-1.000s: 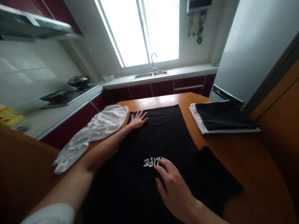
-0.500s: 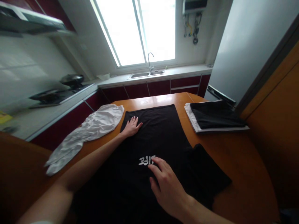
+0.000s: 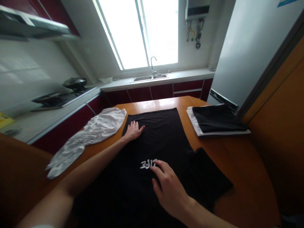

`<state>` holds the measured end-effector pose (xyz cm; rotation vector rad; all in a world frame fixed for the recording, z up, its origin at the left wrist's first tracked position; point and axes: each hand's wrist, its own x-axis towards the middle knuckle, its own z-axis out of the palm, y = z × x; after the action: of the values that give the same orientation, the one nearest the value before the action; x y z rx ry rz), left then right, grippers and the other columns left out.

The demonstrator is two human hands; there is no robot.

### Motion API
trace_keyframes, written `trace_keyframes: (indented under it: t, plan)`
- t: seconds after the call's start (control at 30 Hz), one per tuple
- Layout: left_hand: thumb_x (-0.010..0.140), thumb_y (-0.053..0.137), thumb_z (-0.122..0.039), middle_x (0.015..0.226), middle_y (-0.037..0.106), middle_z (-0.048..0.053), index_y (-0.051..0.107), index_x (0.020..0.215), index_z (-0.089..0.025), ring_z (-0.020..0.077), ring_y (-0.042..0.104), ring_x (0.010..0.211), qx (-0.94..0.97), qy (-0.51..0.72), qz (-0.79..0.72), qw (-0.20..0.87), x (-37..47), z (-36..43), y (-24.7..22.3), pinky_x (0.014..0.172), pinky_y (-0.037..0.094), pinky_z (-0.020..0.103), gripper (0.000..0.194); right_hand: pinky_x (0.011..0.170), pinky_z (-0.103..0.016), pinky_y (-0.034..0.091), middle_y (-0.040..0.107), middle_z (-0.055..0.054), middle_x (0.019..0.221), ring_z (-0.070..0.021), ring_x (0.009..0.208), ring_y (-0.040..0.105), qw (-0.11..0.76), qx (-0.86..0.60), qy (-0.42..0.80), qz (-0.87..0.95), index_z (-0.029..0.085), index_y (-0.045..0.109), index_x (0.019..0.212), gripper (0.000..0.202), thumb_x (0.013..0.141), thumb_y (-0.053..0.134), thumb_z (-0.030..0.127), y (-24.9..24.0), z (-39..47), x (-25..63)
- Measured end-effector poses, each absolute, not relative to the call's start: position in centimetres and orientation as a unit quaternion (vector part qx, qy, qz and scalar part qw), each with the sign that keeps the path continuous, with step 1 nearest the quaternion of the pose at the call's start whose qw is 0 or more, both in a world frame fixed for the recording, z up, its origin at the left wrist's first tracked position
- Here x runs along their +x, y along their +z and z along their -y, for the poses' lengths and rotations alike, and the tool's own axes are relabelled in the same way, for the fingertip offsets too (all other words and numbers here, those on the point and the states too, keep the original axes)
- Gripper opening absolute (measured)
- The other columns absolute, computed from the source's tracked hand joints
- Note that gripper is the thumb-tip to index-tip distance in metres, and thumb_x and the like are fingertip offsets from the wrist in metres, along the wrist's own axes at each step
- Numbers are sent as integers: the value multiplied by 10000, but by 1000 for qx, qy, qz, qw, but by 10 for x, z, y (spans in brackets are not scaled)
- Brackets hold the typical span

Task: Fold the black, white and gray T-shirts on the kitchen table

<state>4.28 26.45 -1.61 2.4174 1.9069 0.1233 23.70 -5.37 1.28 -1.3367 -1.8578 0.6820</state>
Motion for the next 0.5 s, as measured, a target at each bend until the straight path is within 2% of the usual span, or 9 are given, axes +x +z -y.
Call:
trace_keyframes:
  t: [0.1,0.23,0.5]
  plan:
    - [978,230,-694,1650,168,282,276,1568,34,378,130,1553,780,14,-624,53,42,-259,-18,1245,162,505,938,1175,-468,419,504,-79,1491,-250,1380,491,362,-517,272,727,286,563,1413,518,920,532,130,15,55,236]
    - [995,240,-662,1674,114,233,251,1591,-12,348,92,1563,789,22,-613,31,41,-255,-19,1253,137,501,881,1176,-453,419,509,-75,1487,-245,1377,496,358,-518,280,725,284,574,1403,511,919,528,126,19,57,236]
    - [1030,250,-604,1645,242,238,342,1560,-22,335,202,1545,805,22,-593,19,42,-249,-18,1239,207,474,792,1178,-439,415,510,-88,1479,-232,1370,496,363,-521,279,720,245,590,1369,469,920,532,124,16,54,237]
